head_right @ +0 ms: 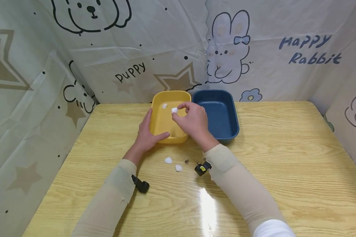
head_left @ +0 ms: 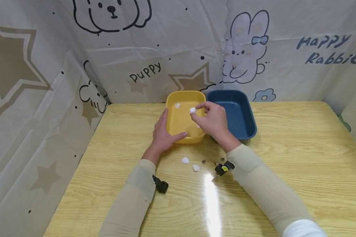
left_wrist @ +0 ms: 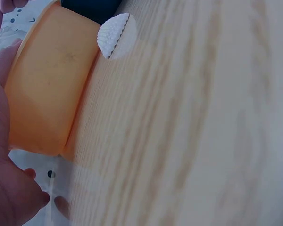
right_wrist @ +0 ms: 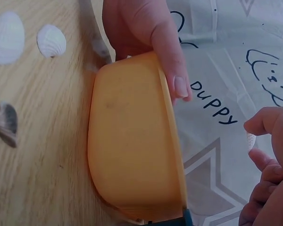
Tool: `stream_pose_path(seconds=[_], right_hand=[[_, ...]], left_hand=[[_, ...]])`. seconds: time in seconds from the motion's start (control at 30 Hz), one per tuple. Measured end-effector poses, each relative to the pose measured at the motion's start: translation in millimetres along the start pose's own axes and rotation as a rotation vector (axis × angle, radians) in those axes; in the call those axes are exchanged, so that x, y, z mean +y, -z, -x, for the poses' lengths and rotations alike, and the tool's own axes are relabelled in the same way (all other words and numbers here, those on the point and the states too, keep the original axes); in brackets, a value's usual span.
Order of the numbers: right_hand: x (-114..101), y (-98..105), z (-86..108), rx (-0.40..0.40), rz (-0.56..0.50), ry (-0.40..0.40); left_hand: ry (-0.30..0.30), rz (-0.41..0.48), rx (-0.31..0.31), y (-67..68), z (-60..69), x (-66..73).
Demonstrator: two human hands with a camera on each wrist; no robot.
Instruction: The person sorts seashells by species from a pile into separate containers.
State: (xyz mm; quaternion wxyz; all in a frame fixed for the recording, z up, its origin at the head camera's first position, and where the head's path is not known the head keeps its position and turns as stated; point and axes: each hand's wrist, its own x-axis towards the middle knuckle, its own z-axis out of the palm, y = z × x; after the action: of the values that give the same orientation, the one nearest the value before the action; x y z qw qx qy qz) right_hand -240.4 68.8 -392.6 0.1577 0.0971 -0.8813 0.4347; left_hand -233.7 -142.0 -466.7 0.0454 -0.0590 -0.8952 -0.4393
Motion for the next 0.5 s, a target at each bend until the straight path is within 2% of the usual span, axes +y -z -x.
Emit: stream_pose_path(seconds=[0.27, 0.5], right_hand=[[5, -8, -10.3, 0.008, 0.009, -0.051], [11, -16, -18.0, 0.004, 0.004, -0.063]], left_hand=[[0.01, 0.003, -0.001, -0.1, 0.7, 0.5], [0.003, -0.001, 0.008, -0.4, 0.2, 0.1]])
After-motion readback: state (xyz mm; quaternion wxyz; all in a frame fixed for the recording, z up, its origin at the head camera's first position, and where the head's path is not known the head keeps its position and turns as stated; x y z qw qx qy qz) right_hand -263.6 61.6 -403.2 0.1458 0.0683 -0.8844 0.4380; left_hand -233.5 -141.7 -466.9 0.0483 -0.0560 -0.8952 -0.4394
